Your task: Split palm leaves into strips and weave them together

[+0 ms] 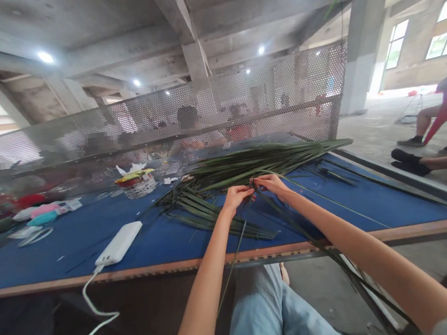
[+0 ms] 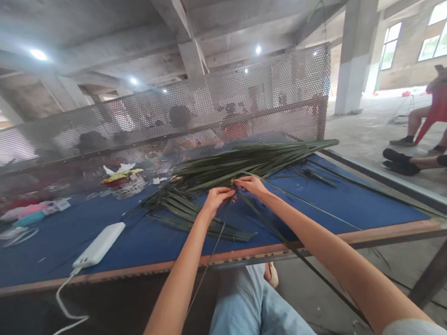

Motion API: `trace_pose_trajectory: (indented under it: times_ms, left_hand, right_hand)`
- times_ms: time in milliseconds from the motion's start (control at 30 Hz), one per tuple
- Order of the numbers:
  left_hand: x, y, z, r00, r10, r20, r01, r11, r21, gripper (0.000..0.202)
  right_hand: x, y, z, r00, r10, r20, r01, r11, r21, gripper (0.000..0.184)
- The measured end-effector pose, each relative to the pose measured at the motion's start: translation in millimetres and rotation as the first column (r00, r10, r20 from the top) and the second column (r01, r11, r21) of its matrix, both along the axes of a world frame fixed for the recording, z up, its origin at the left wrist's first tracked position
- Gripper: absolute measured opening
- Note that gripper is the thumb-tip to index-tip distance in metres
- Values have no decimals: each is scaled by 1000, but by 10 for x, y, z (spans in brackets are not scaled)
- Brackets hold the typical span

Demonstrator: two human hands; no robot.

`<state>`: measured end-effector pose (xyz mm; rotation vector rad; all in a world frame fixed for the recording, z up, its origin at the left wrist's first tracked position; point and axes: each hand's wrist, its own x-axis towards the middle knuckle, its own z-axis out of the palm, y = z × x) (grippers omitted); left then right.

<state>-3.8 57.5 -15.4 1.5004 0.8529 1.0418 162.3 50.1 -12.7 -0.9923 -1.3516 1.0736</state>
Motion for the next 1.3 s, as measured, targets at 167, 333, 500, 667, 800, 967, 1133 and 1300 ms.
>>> trace_pose_trajectory:
  times_ms: [167, 333, 500, 667, 800, 967, 1133, 1300]
  left_hand:
    - [8, 11, -14, 999, 45, 2, -45, 999, 1, 24]
    - [10, -9, 13, 981, 188, 38, -189, 982, 19, 21]
    - [-1, 23, -8, 975, 222, 29, -224, 972, 68, 19]
    - [4, 50, -47, 994, 94, 52, -93, 995, -26, 24]
    - [12, 54, -61, 998, 45, 41, -43, 997, -63, 29]
    - [9, 63, -62, 998, 34, 53, -33, 999, -14, 31]
    - [9, 64, -57, 996, 78, 48, -81, 995, 63, 29]
    - [18, 67, -67, 992, 112, 60, -119, 986, 121, 30]
  right_hand:
    - [2, 19, -19, 999, 15, -33, -16, 1000, -10, 34]
    - [-15, 34, -15, 979, 189, -82, -189, 982, -3, 28]
    - [-13, 48, -28, 991, 131, 40, -134, 989, 67, 31]
    - [-6, 19, -17, 993, 87, 79, -97, 986, 138, 37]
    - [-24, -11, 2, 997, 82, 11, -83, 992, 100, 37]
    - [-45, -2, -8, 994, 90, -58, -86, 994, 70, 38]
    - [-40, 8, -13, 991, 127, -51, -123, 990, 74, 38]
    - [-33, 31, -26, 993, 108, -41, -104, 991, 81, 40]
